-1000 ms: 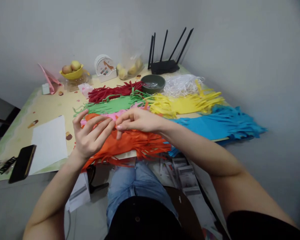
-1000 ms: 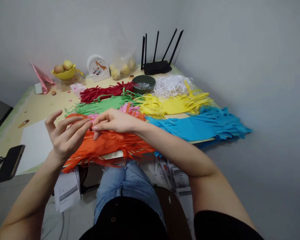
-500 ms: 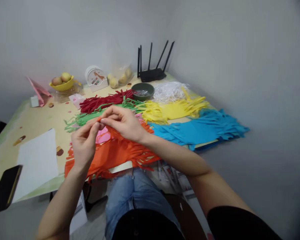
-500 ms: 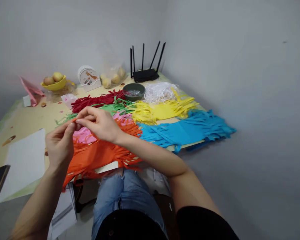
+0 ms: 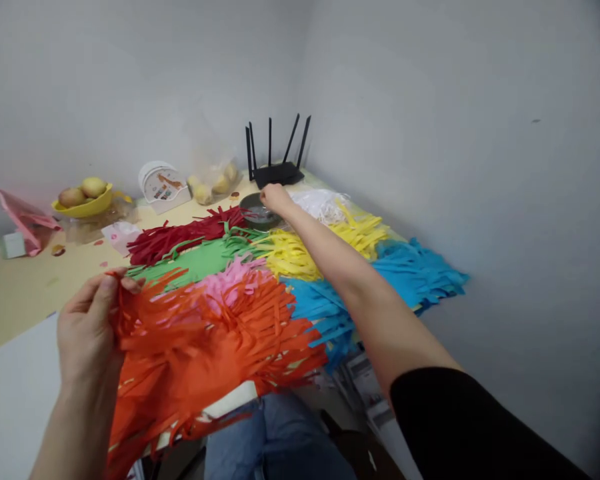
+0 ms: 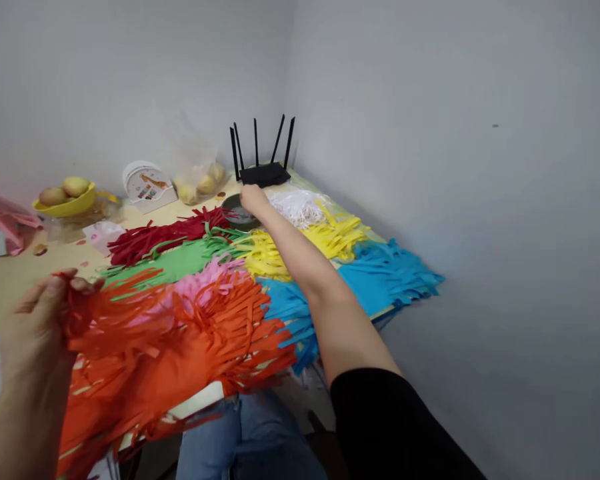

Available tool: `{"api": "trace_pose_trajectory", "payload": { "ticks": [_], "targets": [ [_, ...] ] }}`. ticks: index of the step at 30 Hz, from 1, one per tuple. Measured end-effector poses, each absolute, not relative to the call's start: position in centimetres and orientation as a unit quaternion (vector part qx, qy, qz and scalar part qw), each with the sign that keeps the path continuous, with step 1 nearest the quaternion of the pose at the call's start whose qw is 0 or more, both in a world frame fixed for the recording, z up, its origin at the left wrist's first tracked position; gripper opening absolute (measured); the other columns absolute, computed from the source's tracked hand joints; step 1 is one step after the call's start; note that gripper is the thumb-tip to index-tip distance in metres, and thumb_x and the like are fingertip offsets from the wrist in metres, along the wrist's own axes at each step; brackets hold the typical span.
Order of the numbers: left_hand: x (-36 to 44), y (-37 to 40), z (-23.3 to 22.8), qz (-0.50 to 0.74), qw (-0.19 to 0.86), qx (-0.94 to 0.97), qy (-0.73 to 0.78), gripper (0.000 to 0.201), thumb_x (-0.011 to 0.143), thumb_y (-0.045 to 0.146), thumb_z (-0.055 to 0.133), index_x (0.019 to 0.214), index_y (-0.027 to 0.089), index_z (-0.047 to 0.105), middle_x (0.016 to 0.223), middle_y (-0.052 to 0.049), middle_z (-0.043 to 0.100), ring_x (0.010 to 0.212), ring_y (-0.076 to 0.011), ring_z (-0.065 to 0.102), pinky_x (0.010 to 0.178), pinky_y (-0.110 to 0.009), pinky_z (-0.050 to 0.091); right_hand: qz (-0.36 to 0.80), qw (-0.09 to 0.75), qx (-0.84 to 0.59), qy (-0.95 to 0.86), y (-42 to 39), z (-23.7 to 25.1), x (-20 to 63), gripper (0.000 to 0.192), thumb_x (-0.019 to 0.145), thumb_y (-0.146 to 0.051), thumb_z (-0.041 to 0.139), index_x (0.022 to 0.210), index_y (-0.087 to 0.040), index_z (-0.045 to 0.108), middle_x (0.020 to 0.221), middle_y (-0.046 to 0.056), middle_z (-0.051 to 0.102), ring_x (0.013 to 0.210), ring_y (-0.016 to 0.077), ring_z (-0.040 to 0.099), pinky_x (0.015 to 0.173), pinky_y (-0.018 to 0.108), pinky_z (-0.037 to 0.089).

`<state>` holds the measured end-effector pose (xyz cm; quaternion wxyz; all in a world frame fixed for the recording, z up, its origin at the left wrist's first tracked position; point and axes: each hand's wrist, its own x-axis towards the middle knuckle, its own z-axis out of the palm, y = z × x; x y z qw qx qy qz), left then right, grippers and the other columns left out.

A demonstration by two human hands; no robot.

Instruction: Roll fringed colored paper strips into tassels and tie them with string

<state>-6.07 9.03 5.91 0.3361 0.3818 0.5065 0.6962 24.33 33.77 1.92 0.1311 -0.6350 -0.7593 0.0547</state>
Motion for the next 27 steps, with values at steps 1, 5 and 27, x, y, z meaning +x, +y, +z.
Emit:
{"api": "trace_pose_trajectory", "payload": {
  "ticks": [1,5,27],
  "targets": [
    [-6.1,9.1,5.6,0.679,0.344,0.380,0.525,0.033,0.067,0.038,0.088,0.085,0.015,0.074,0.068,0.003,0.067,0.065,-0.0100,0.063,0.074,-0.024,0.060,0.059,0.102,-0.645,-0.756,35.3,1.0,25.1,0.032,0.100,-0.026,0.055,0.116,-0.002,0.068,0.122,0.024,0.068,0.118,0.0282,0.064,0.102,0.039,0.048],
    [-5.6,9.8,3.8,0.615,0.393,0.364,0.579,0.045,0.050,0.045,0.095,0.079,0.016,0.076,0.065,0.001,0.069,0.063,-0.0094,0.064,0.060,-0.015,0.054,0.069,0.007,-0.653,-0.754,39.0,-3.0,25.7,0.040,0.095,-0.037,0.066,0.125,-0.011,0.062,0.126,0.014,0.063,0.111,0.0227,0.065,0.096,0.043,0.056],
    [-1.6,8.1,3.4,0.580,0.336,0.519,0.530,0.022,0.075,0.037,0.082,0.084,0.018,0.075,0.073,-0.003,0.074,0.066,-0.0129,0.067,0.068,-0.023,0.055,0.502,0.405,-0.191,-0.740,16.3,3.0,16.0,0.015,0.083,-0.028,0.072,0.091,-0.015,0.069,0.079,0.001,0.072,0.069,0.0111,0.067,0.067,0.023,0.055]
  ]
}}
